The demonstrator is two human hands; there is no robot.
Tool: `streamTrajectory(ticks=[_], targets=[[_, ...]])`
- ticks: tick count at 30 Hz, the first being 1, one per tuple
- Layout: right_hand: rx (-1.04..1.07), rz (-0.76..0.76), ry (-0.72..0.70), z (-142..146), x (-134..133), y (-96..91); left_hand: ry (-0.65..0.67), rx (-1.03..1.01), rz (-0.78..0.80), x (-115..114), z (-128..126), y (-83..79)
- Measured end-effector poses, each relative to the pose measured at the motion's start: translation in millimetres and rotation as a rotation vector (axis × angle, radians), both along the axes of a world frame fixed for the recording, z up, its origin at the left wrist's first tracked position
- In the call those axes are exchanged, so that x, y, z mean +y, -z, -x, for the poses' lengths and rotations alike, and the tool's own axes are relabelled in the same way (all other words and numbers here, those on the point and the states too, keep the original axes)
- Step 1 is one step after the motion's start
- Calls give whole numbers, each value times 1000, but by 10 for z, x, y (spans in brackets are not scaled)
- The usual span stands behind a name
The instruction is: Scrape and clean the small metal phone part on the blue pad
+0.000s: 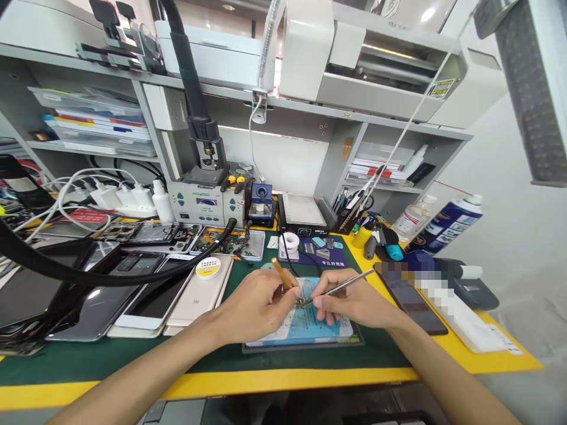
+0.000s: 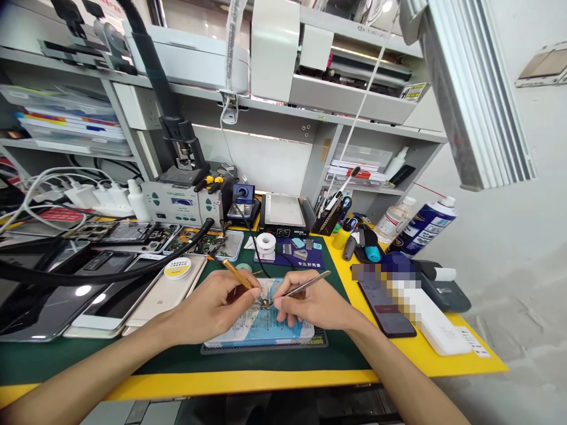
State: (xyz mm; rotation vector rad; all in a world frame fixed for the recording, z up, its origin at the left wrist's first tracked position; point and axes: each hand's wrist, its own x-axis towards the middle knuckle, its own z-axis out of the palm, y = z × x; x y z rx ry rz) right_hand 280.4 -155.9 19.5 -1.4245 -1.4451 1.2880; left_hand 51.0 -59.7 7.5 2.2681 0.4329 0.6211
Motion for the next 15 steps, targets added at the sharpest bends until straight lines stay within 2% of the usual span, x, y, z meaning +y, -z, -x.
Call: streamTrajectory(ticks=[15], targets=[[-41,-20,-3,35,9,-20,10,12,-35,-15,7,5]])
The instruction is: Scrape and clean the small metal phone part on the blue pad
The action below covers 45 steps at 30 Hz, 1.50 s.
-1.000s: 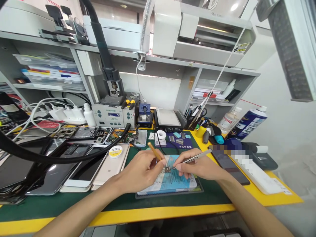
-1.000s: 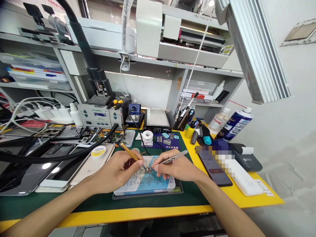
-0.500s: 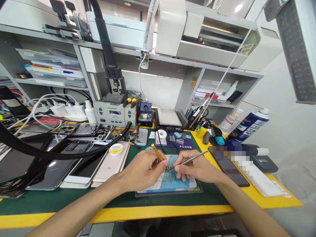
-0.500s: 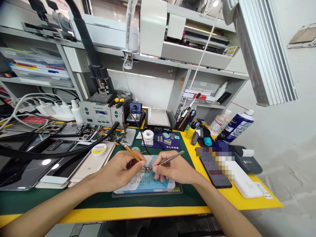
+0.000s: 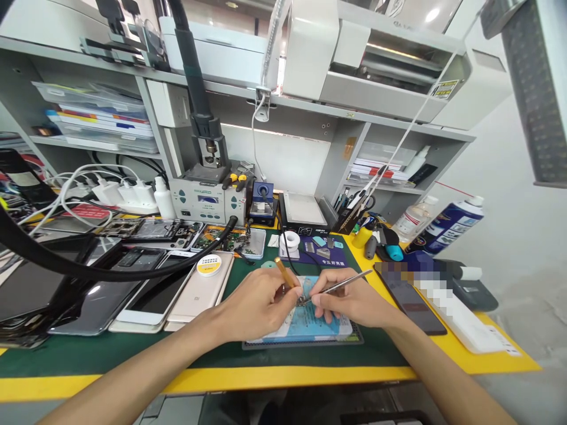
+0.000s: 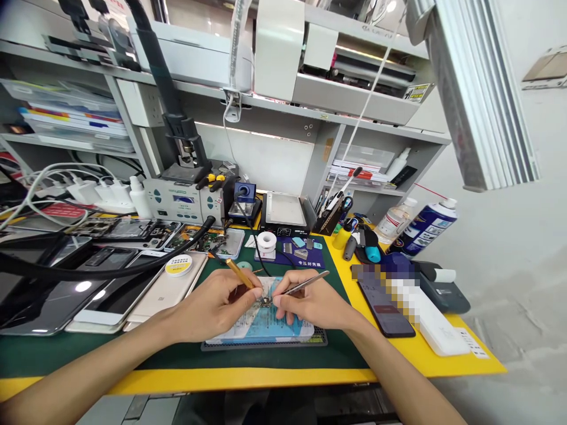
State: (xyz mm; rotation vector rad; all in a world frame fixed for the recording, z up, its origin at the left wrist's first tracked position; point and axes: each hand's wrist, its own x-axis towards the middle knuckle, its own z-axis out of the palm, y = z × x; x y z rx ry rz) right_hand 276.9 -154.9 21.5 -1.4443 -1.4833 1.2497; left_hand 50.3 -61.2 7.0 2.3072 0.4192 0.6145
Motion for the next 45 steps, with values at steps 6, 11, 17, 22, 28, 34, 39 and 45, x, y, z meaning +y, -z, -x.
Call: streamTrajectory(ticks=[6,11,17,22,28,34,39,45], targets=[[-10,2,-1,13,-2,-1,-1,-1,-2,4,-2,-7],[-24,-3,1,11,-2,8,0,-8,0,-4,2,-7],[-39,-7,-2,7,-5,5,11,-11,-2,1,-3,-10],[-51,-13,-10,9,0,-8,12,-15,12,-8,1,-17],[-56,-13,-12,3,-3,-3,10,-14,21,-18,13,-14],[-54,-4,-9,-6,-9,10,16,0,8,-20,15,-20],[-57,-5,-9,1,-9,1,19,15,-9,-19,16,-32],[-60,-2,-10,-7,3,7,12,25,-31,-25,19,-38]])
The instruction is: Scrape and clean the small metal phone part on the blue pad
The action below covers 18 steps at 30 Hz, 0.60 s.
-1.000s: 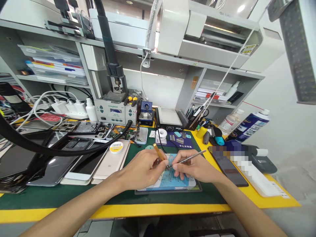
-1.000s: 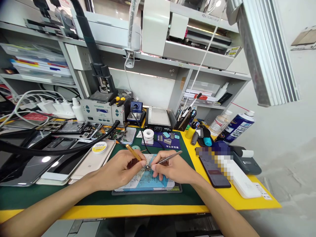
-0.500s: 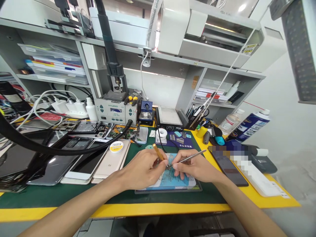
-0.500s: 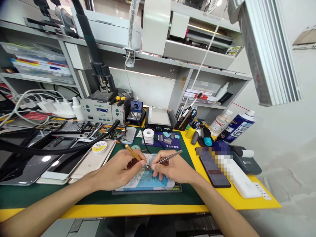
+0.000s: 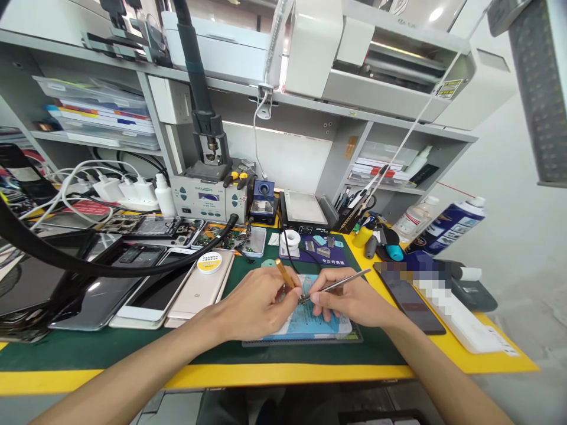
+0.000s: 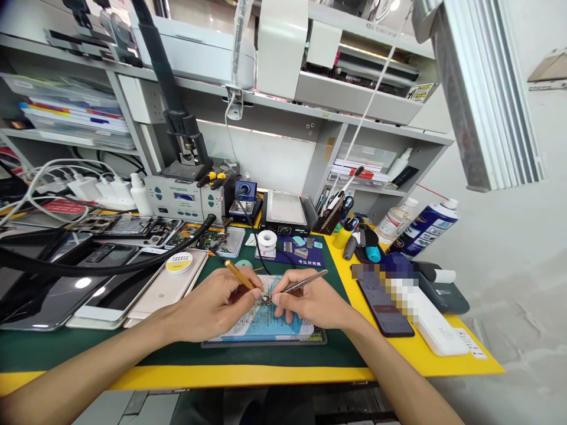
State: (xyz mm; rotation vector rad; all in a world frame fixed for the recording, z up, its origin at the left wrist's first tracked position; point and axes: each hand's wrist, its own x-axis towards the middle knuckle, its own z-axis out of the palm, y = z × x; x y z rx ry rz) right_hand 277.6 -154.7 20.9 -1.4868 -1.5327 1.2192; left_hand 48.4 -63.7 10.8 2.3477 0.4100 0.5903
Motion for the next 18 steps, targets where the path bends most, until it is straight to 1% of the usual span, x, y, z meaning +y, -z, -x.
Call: streamTrajectory(ticks=[9,18], targets=[[5,-10,-22,-16,-18,11,14,20,-31,17,-9,27],[9,-16,-22,0,0,1,18,46,-53,15,-6,-3]])
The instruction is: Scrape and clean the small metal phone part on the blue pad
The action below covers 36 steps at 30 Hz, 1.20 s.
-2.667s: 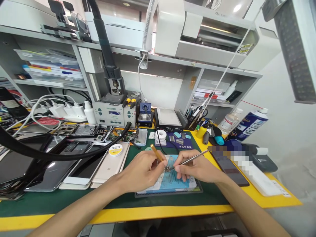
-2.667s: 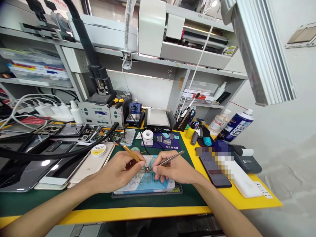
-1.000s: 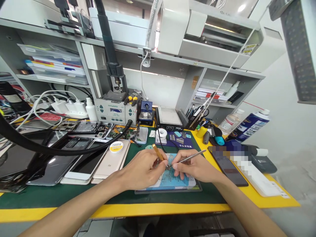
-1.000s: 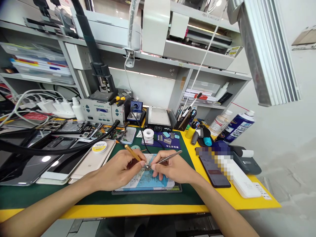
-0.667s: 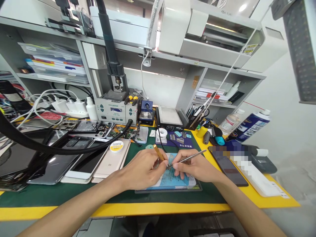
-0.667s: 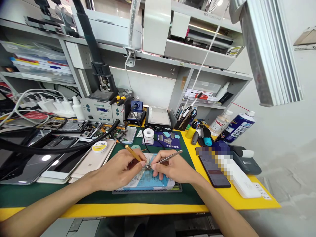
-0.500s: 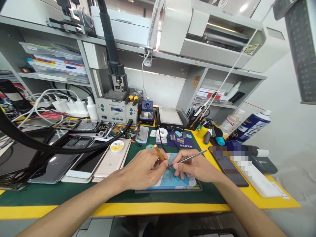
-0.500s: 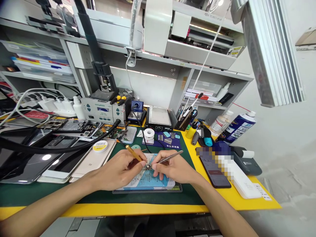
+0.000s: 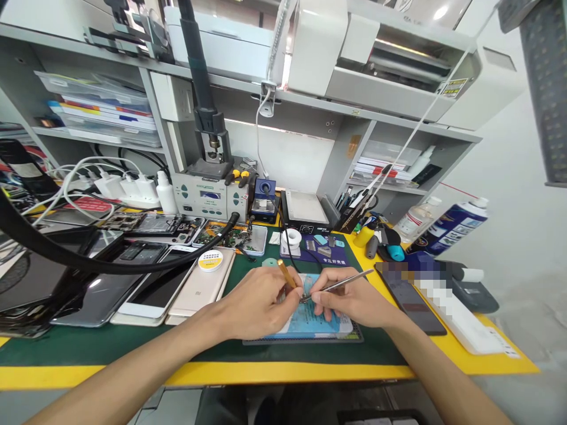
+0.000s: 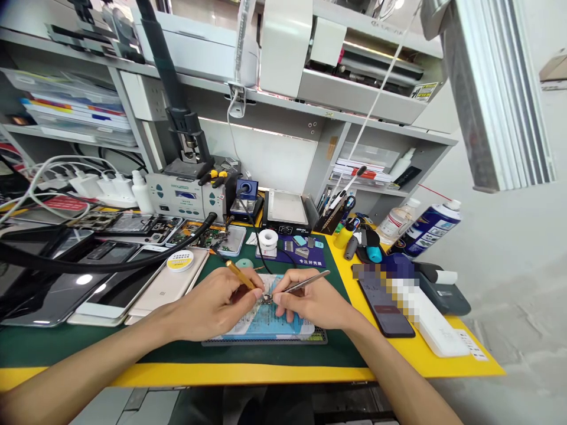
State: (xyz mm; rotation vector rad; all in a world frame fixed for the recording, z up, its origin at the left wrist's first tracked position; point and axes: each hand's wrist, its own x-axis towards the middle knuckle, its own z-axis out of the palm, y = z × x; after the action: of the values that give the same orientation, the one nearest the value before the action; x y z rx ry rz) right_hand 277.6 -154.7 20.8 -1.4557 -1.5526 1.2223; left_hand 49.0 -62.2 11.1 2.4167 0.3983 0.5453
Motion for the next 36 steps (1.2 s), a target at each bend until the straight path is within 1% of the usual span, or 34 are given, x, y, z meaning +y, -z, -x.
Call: streamTrajectory(ticks=[21,36], targets=[[9,-15,-2,3,-16,-19,18,-16,-52,-13,-3,11],[8,-12,6,-5,-34,-14,25,-37,-43,-24,3,-9]])
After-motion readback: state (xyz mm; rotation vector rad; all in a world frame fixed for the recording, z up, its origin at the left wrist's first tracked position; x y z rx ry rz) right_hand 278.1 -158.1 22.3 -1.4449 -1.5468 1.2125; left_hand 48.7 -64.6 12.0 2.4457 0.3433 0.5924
